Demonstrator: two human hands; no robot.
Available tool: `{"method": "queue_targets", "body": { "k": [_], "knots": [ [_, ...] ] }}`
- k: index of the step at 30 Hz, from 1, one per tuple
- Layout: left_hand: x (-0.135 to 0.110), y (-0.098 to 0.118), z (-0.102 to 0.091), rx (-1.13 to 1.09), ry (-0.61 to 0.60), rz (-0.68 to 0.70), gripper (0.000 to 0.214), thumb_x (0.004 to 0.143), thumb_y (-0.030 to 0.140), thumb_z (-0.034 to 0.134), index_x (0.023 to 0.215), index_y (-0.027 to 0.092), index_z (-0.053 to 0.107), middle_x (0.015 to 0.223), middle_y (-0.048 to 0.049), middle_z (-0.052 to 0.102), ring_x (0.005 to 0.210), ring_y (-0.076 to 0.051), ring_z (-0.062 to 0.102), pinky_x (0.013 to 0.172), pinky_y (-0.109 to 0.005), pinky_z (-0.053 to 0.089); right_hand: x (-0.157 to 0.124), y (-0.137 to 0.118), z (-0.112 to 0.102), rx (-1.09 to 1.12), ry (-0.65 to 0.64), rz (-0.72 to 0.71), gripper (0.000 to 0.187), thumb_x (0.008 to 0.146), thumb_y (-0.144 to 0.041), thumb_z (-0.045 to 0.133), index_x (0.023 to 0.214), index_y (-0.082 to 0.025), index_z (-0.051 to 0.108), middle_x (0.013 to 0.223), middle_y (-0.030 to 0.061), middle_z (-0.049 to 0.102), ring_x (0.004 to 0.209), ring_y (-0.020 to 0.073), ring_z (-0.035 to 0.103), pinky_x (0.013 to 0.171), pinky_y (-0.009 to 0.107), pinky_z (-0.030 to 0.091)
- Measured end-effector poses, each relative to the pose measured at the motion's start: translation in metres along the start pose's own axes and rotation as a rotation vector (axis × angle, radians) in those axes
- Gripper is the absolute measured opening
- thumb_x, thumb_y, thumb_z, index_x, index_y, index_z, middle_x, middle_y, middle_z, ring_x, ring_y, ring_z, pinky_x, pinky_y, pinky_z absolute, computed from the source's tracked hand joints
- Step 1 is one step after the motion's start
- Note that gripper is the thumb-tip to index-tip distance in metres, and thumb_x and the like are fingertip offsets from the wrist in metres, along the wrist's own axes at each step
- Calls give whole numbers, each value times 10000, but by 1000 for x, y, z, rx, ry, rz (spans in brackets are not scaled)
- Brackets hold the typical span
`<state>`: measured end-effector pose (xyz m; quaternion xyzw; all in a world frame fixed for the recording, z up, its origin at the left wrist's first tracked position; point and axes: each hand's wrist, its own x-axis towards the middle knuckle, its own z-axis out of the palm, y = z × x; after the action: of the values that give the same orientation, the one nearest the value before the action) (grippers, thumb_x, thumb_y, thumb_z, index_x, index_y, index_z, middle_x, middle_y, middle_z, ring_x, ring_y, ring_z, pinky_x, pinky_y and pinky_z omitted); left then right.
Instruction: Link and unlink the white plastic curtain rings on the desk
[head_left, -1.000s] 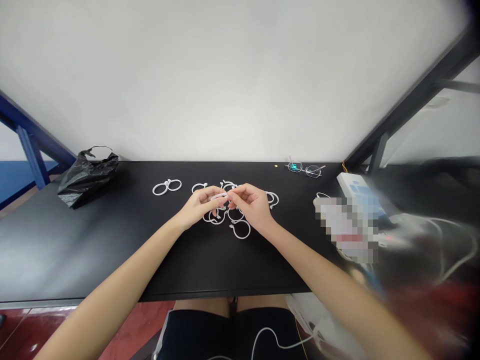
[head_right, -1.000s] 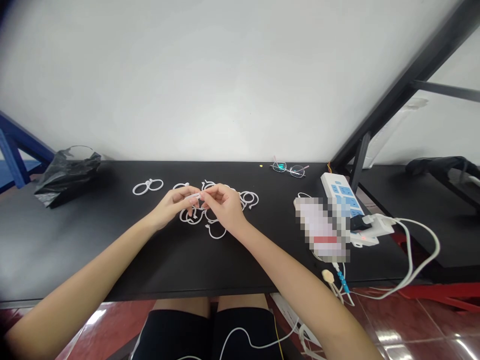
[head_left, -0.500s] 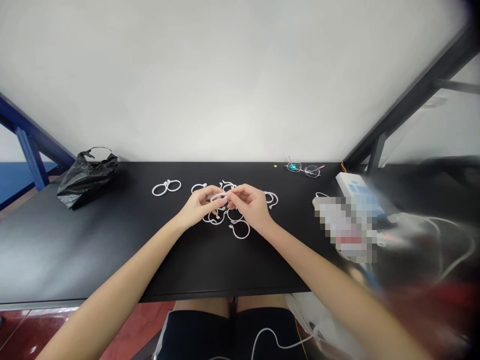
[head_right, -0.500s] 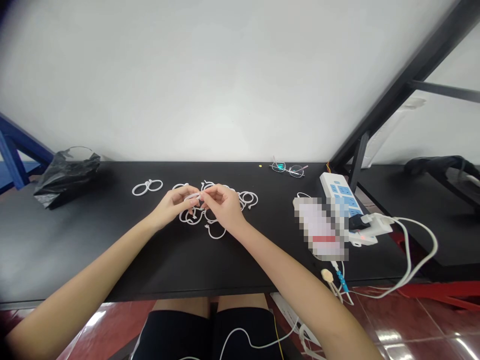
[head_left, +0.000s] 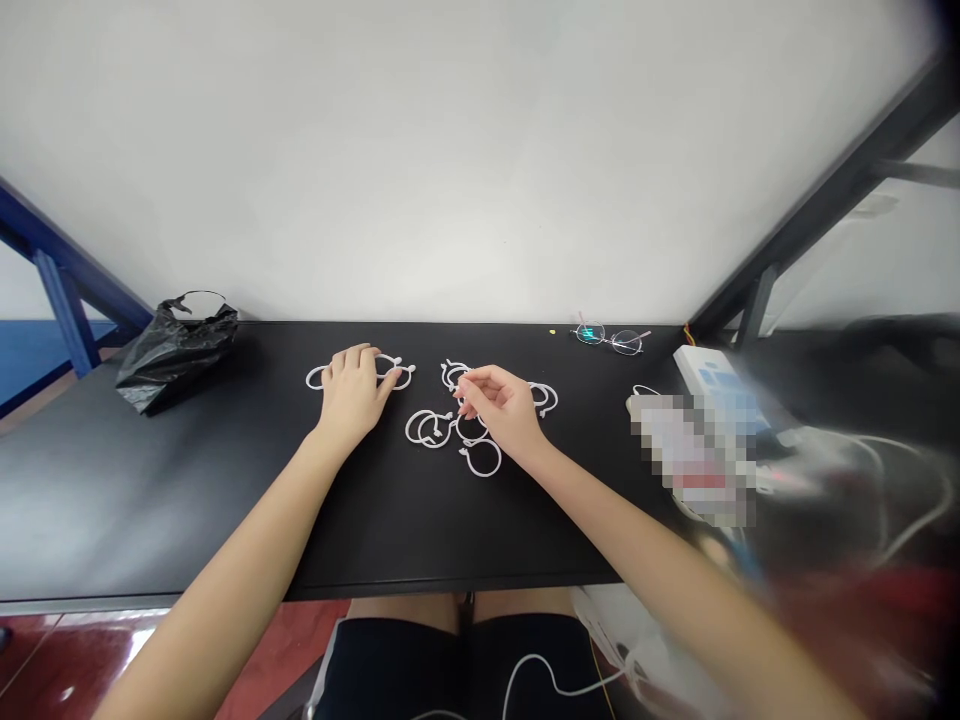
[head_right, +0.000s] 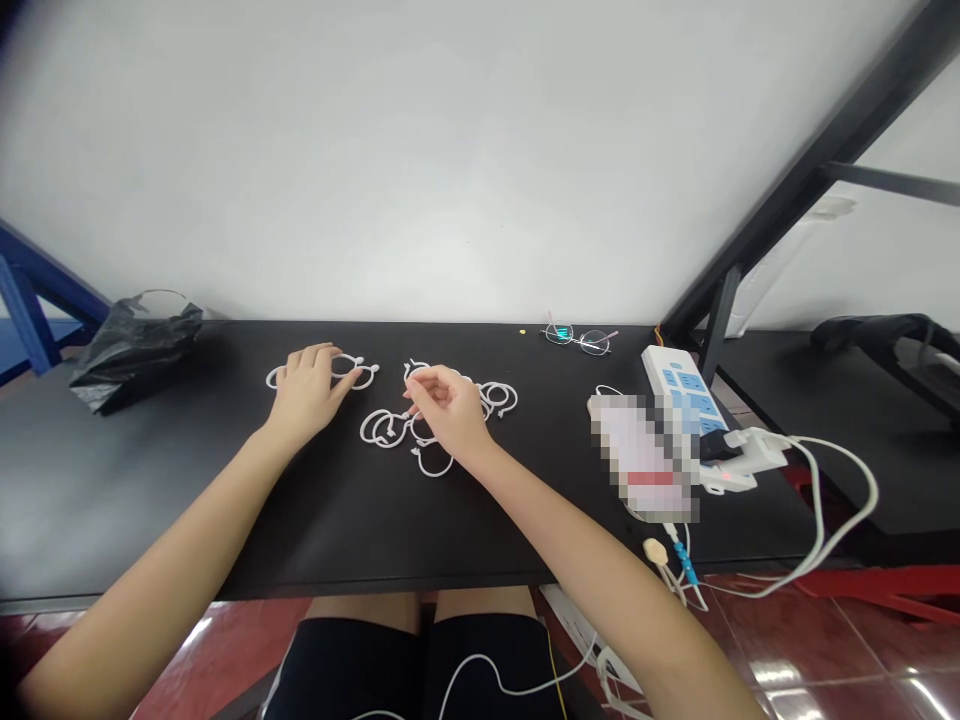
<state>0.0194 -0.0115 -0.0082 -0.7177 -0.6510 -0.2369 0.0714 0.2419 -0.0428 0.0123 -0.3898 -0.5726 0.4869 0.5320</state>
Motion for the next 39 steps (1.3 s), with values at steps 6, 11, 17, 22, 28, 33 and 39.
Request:
{"method": "queue_targets", "body": {
  "k": [6,11,17,22,28,33,39],
  "knots": [
    [-3,-3,8,85,-132,34,323,964,321,387,1162,139,566,1193,-178,621,1115,-378,540,885,-497,447,0,0,0,2,2,8,250,803,-429,698,826,-184,657,741,20,697,571,119,648,546,247,562],
    [-2,-2,8,76,-151,37,328,964,275,368,1171,126,574,1196,-181,620,1130,-385,533,887,-525,452,1,2,-1,-12,-4,2,248,817,-429,681,836,-184,653,736,21,699,569,123,647,545,252,558],
    [-1,14,-1,-262,-64,150,328,966,358,420,1169,149,570,1294,-166,571,1240,-315,484,1043,-504,389,-5,-4,0,-239,82,-168,158,843,-353,641,798,-203,664,783,35,711,685,162,678,611,279,555],
    [-11,33,-2,-565,-309,376,417,934,463,499,1253,200,552,1379,-140,532,1303,-281,468,1097,-481,372,-7,-7,-1,-303,91,-236,116,849,-318,622,823,-217,674,825,37,721,716,177,686,609,288,556],
    [-18,33,9,-497,-389,435,544,935,480,500,1416,229,452,1530,-147,388,1419,-332,335,1141,-557,293,-5,-5,-2,-320,79,-254,114,850,-307,612,826,-212,671,838,35,723,720,171,684,609,280,553],
    [-17,36,4,-513,-384,444,516,946,461,489,1396,208,465,1498,-157,422,1391,-314,379,1132,-535,325,-6,-4,-1,-325,64,-263,108,850,-293,608,812,-210,665,833,35,719,724,167,679,613,278,549],
    [-17,40,1,-601,-389,406,449,960,421,467,1358,213,487,1420,-157,488,1322,-290,459,1082,-503,399,-4,-2,0,-333,57,-270,128,851,-311,601,799,-211,663,818,30,714,718,164,671,599,271,541]
  ]
}}
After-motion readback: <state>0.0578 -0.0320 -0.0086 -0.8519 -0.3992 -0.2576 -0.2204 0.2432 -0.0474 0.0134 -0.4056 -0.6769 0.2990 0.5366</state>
